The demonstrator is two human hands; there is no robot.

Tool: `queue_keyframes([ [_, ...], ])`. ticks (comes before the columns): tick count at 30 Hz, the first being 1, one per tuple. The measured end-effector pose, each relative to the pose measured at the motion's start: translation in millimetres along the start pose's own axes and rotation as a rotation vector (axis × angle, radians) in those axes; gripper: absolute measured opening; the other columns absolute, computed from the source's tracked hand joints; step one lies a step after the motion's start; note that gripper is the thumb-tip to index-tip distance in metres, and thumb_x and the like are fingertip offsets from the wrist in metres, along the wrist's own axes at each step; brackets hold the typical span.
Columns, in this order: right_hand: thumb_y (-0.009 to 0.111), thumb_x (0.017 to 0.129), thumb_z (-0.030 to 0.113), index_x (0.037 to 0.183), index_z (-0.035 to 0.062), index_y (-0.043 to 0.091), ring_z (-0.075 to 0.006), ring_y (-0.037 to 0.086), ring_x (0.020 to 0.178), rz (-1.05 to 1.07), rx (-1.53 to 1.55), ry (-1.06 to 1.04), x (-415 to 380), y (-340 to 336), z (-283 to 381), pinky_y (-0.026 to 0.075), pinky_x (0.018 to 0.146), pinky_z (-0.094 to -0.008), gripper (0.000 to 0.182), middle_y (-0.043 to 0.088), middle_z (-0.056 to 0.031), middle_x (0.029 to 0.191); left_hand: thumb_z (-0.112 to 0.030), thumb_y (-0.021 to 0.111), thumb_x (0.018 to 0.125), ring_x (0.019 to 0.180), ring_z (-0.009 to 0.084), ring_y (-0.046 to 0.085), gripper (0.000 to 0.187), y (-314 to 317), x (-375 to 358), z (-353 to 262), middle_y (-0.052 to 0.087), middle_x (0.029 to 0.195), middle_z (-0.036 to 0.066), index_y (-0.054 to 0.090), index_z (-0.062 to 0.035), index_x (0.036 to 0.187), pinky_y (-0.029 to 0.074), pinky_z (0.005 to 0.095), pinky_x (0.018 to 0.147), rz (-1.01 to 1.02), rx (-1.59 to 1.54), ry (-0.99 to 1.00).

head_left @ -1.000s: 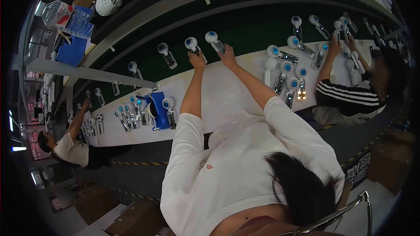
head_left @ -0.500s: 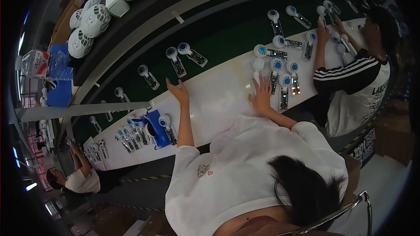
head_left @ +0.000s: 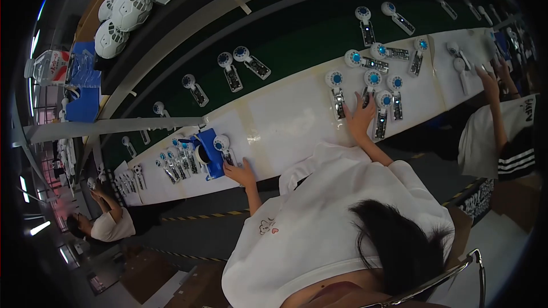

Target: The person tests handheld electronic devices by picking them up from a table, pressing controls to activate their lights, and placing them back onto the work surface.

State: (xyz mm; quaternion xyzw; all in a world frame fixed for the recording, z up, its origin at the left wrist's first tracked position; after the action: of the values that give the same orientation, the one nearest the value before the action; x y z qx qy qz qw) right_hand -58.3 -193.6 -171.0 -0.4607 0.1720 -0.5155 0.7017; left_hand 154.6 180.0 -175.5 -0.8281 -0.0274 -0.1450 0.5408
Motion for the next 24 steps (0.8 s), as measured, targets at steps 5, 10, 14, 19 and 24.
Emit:
queue_keyframes([
  [5, 0.062, 0.071, 0.007, 0.125, 0.0090, 0.044, -0.0418, 0.026, 0.119, -0.096, 0.028, 0.055, 11, 8, -9, 0.024, 0.098, -0.0492, 0.057, 0.025, -0.0272, 0.130, -0.015, 0.067, 0.072, 0.107, 0.0407, 0.039, 0.065, -4, 10, 5, 0.041, 0.115, 0.025, 0.035, 0.0064, 0.124, 0.032, 0.0475, 0.092, -0.028, 0.036, -0.088],
  [10, 0.053, 0.069, 0.004, 0.126, 0.0087, 0.043, -0.0447, 0.026, 0.119, 0.053, 0.307, -0.083, -3, 14, -9, 0.022, 0.098, -0.0523, 0.057, 0.023, -0.0300, 0.132, -0.012, 0.063, 0.076, 0.107, 0.0402, 0.040, 0.059, 4, 10, 4, 0.040, 0.120, 0.026, 0.035, 0.0023, 0.126, 0.035, 0.0468, 0.088, 0.136, 0.057, -0.069],
  [14, 0.058, 0.070, 0.024, 0.122, 0.0044, 0.046, -0.0454, 0.022, 0.122, 0.115, 0.159, -0.166, -18, 7, 23, 0.023, 0.095, -0.0533, 0.057, 0.019, -0.0305, 0.135, -0.014, 0.061, 0.078, 0.108, 0.0395, 0.039, 0.057, 13, 1, -8, 0.041, 0.121, 0.026, 0.034, 0.0047, 0.126, 0.032, 0.0465, 0.090, 0.152, -0.077, -0.092],
  [19, 0.065, 0.062, 0.025, 0.117, 0.0010, 0.049, -0.0443, 0.023, 0.123, 0.121, 0.035, -0.090, -16, 21, 35, 0.026, 0.094, -0.0522, 0.061, 0.016, -0.0289, 0.137, -0.019, 0.054, 0.084, 0.107, 0.0391, 0.037, 0.054, 36, -13, -61, 0.041, 0.120, 0.026, 0.032, 0.0088, 0.125, 0.027, 0.0447, 0.093, 0.055, -0.298, 0.095],
  [24, 0.070, 0.057, 0.022, 0.107, -0.0017, 0.054, -0.0415, 0.023, 0.124, 0.113, 0.162, -0.130, 9, 53, 55, 0.029, 0.092, -0.0508, 0.057, 0.017, -0.0246, 0.139, -0.011, 0.057, 0.081, 0.102, 0.0380, 0.040, 0.050, 60, 23, -144, 0.042, 0.118, 0.026, 0.037, 0.0066, 0.123, 0.030, 0.0435, 0.088, 0.166, -0.478, 0.237],
])
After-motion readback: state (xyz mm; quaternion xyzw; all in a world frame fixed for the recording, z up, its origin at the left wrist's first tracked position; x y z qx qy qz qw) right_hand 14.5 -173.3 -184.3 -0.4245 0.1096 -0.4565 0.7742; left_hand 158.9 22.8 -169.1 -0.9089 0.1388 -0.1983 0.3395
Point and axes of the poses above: each hand's wrist, its own x-axis towards the middle knuckle, its own y-axis out of the palm, z = x × y, the point moved 2 cm from there along x, towards the middle knuckle
